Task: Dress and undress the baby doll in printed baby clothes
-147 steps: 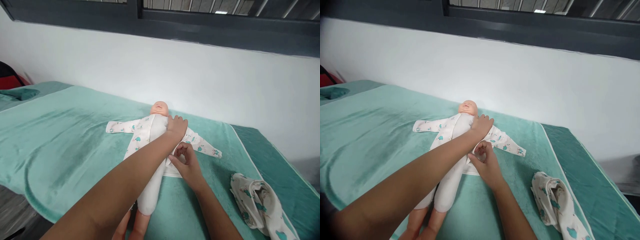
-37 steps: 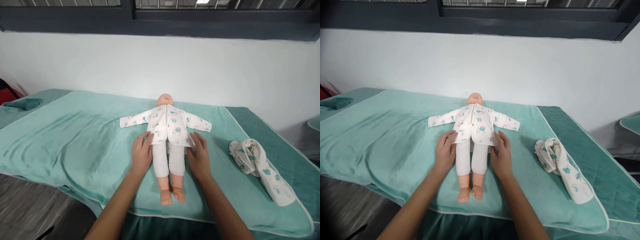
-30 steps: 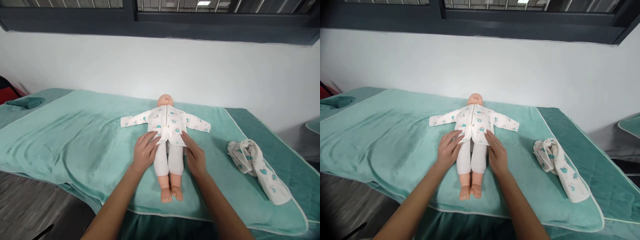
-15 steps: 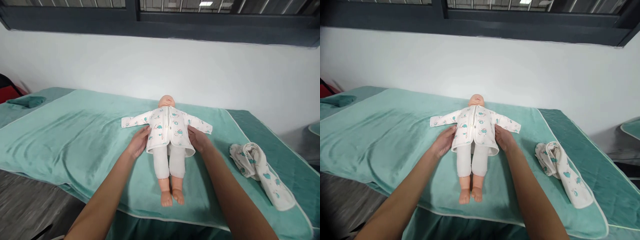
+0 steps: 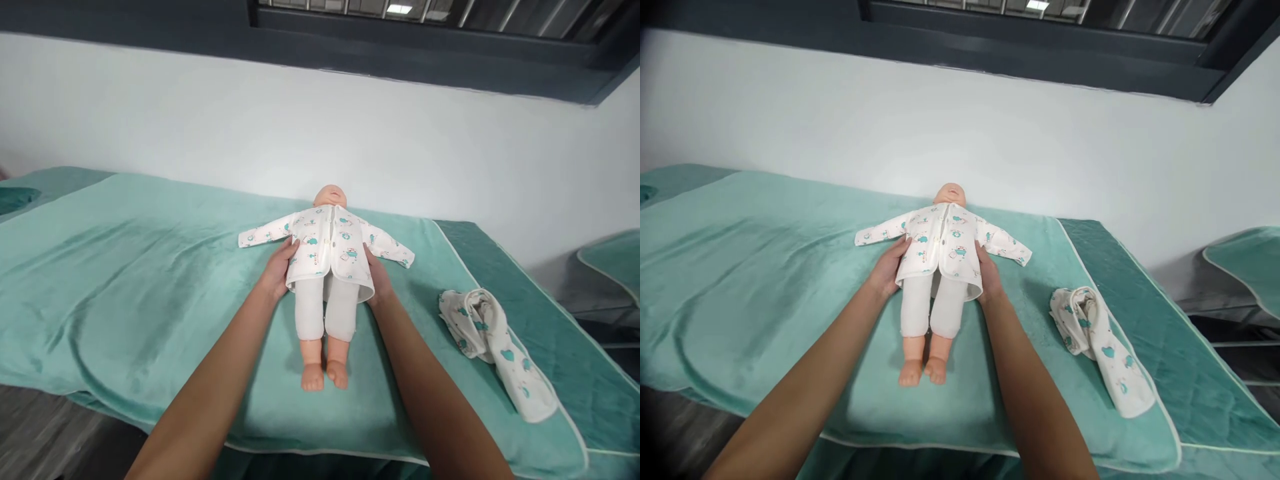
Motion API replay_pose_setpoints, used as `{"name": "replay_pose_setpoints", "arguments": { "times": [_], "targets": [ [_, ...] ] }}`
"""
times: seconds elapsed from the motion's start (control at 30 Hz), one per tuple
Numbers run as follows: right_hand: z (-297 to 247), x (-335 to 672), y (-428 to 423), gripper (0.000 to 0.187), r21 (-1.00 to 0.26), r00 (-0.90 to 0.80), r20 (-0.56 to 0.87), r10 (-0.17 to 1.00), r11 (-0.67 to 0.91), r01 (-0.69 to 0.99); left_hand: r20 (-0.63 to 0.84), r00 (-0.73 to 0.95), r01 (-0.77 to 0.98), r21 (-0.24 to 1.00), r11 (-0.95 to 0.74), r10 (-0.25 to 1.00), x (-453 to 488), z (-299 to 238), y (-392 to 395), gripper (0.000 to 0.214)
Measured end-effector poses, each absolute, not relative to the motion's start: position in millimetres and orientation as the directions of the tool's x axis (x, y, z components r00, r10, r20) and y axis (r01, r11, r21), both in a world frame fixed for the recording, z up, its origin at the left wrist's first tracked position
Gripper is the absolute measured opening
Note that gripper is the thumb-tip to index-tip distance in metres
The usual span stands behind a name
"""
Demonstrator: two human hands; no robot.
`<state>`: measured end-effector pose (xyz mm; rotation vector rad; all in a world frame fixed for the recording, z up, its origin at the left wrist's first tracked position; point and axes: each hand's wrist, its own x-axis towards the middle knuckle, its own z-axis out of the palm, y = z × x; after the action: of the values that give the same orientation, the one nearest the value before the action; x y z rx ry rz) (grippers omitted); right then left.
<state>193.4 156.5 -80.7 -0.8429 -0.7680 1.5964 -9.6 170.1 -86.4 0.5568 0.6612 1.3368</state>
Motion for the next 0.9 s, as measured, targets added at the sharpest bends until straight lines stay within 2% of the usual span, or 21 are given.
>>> {"name": "replay_pose_setpoints", "arguments": {
  "times": [0.13,0.2,0.3,0.43,0.53,0.6,0.67,0.77,0.83,0.9],
  "targets": [
    [-82,207,158,0.033,-0.84,-0.096,-0.087,0.992,-0.124,-0.528,-0.19,0.09,-0.744,0.639,0.192,0.978,-18,-88,172,0.034],
    [-85,220,159,0.029,-0.818,0.012,-0.071,0.997,-0.051,-0.573,-0.243,0.095,-0.804,0.553,0.218,0.965,-31,-89,173,0.028],
    [-88,240,156,0.024,-0.737,0.19,-0.089,0.978,0.063,-0.672,-0.282,-0.01,-0.881,0.456,0.125,0.959,-51,-90,174,0.026],
    [-88,258,146,0.021,-0.631,0.302,-0.174,0.937,0.129,-0.765,-0.278,-0.103,-0.905,0.424,0.026,0.955,-67,-92,174,0.025],
    [-87,259,134,0.021,-0.671,0.412,-0.179,0.893,0.195,-0.715,-0.265,-0.119,-0.906,0.424,0.005,0.957,-69,-94,169,0.016],
    [-89,253,120,0.023,-0.756,0.503,-0.137,0.854,0.238,-0.61,-0.246,-0.146,-0.886,0.462,-0.016,0.958,-68,-96,164,0.011],
    [-92,246,97,0.032,-0.858,0.566,-0.025,0.824,0.273,-0.435,-0.211,-0.19,-0.841,0.539,-0.048,0.959,-64,-96,158,0.013],
    [-99,240,50,0.04,-0.963,0.615,0.238,0.752,0.265,0.048,-0.113,-0.233,-0.72,0.688,-0.093,0.966,-56,-96,145,0.024],
    [-103,244,15,0.043,-0.885,0.608,0.423,0.672,0.162,0.437,-0.025,-0.213,-0.596,0.795,-0.109,0.977,-51,-95,133,0.025],
    [-107,256,-18,0.046,-0.722,0.537,0.577,0.615,0.077,0.687,0.061,-0.161,-0.428,0.895,-0.125,0.985,-47,-93,118,0.022]
  ]
}}
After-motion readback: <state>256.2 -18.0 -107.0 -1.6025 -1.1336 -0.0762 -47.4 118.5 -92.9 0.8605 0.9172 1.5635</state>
